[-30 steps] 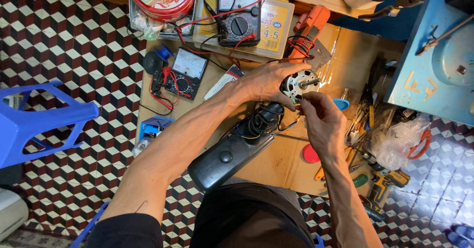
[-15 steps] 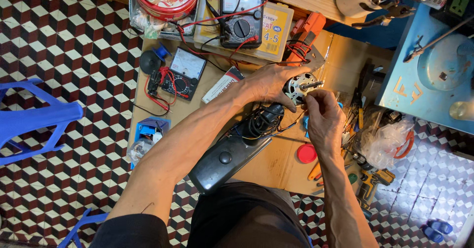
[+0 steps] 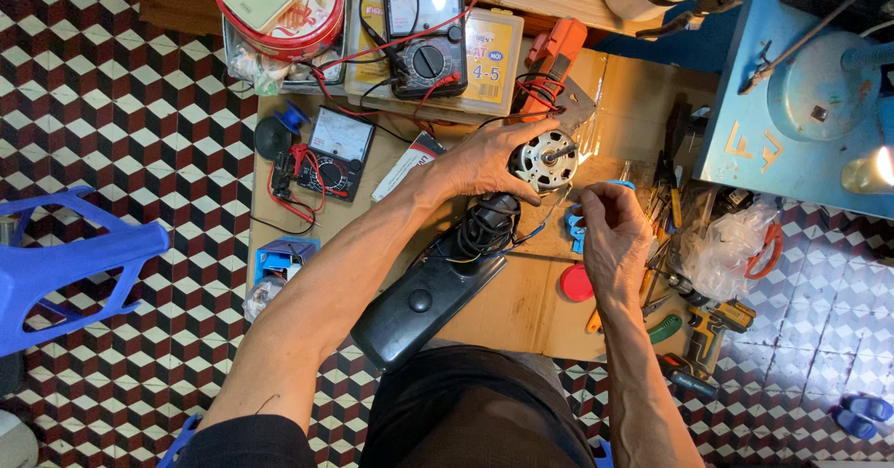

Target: The person disassembles a handheld electric device, removes a motor component, and uses a cordless drill to fasten screws into the motor housing. They repeatedly insert and remove the motor part, tighten fasteners, and reposition the device on the workbench.

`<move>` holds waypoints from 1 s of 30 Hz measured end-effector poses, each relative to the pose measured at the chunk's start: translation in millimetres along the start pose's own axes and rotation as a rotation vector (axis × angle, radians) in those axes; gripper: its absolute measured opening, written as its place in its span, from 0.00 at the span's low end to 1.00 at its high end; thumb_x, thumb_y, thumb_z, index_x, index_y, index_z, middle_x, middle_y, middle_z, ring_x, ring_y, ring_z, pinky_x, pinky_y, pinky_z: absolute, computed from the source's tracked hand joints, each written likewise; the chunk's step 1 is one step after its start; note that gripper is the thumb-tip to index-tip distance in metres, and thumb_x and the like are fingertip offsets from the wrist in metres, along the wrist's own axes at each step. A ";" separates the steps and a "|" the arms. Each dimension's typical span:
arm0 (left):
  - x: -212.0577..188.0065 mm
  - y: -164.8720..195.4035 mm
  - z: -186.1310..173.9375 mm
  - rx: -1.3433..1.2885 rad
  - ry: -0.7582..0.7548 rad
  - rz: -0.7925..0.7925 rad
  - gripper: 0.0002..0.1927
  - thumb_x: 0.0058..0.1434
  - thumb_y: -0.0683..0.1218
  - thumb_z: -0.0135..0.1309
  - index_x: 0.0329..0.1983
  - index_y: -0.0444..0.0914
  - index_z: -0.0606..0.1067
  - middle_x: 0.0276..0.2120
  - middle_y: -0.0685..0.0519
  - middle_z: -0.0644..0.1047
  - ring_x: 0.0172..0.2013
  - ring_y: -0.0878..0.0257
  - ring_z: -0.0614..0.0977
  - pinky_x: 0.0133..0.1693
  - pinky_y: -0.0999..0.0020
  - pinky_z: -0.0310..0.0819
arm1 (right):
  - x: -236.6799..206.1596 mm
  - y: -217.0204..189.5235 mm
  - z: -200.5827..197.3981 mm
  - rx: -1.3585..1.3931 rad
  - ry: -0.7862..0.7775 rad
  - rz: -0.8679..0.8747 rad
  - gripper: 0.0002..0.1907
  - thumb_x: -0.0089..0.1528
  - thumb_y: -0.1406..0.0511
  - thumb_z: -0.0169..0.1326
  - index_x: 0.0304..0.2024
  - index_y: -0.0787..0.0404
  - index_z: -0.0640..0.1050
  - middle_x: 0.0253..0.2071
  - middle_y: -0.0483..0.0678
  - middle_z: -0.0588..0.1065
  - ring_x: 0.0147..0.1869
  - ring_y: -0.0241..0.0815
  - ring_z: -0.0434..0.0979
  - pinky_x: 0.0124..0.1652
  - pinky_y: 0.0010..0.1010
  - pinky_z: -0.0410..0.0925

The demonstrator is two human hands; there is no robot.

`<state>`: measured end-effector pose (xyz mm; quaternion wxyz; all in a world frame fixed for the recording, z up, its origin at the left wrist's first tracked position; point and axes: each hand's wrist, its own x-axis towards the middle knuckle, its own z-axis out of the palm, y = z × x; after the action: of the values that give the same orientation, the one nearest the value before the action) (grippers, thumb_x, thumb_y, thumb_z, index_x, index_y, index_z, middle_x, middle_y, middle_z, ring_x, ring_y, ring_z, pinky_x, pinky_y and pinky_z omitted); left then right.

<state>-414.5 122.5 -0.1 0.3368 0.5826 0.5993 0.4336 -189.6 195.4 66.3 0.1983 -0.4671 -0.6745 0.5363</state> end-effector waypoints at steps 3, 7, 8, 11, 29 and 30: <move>-1.5 3.2 0.6 0.003 -0.012 -0.040 0.57 0.39 0.55 0.78 0.72 0.39 0.62 0.63 0.41 0.73 0.61 0.45 0.76 0.61 0.56 0.70 | -5.8 11.8 -9.7 -0.061 -0.013 0.056 0.07 0.70 0.67 0.54 0.46 0.67 0.77 0.36 0.45 0.78 0.39 0.33 0.77 0.39 0.25 0.70; 0.3 6.0 0.1 -0.003 0.004 -0.020 0.57 0.39 0.56 0.79 0.71 0.38 0.62 0.66 0.40 0.71 0.63 0.46 0.74 0.63 0.56 0.68 | 3.0 34.0 -10.7 -0.081 -0.128 0.096 0.15 0.68 0.68 0.51 0.57 0.66 0.72 0.48 0.51 0.77 0.47 0.39 0.79 0.46 0.31 0.75; 0.5 6.9 -0.2 -0.013 -0.004 -0.049 0.57 0.39 0.56 0.78 0.71 0.38 0.62 0.67 0.40 0.71 0.64 0.46 0.74 0.64 0.57 0.68 | 6.8 39.8 -8.8 -0.155 -0.168 0.042 0.21 0.65 0.69 0.53 0.61 0.66 0.69 0.53 0.54 0.75 0.51 0.42 0.77 0.48 0.34 0.73; 0.2 14.3 1.7 -0.033 -0.027 -0.128 0.58 0.41 0.56 0.77 0.74 0.39 0.60 0.67 0.41 0.71 0.65 0.48 0.75 0.65 0.58 0.69 | 20.6 54.2 -2.5 -0.279 -0.274 -0.042 0.36 0.60 0.71 0.56 0.69 0.64 0.61 0.63 0.60 0.71 0.61 0.49 0.73 0.53 0.39 0.70; 20.4 91.1 59.4 0.339 0.332 -0.588 0.49 0.41 0.54 0.75 0.66 0.46 0.65 0.57 0.47 0.76 0.53 0.48 0.80 0.49 0.54 0.77 | -37.3 145.0 37.4 0.274 -0.539 0.475 0.23 0.65 0.62 0.46 0.62 0.63 0.74 0.56 0.50 0.77 0.62 0.45 0.70 0.61 0.34 0.61; 17.6 93.6 60.1 0.354 0.349 -0.557 0.48 0.41 0.54 0.75 0.66 0.45 0.65 0.56 0.47 0.76 0.53 0.48 0.80 0.49 0.54 0.77 | -41.5 146.6 37.6 0.261 -0.556 0.410 0.24 0.66 0.61 0.45 0.62 0.63 0.73 0.58 0.49 0.76 0.64 0.43 0.69 0.63 0.33 0.59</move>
<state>-323.6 142.4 63.2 0.2287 0.3635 0.8490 0.3078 -137.2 138.5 -70.2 -0.0462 -0.3998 -0.5210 0.7527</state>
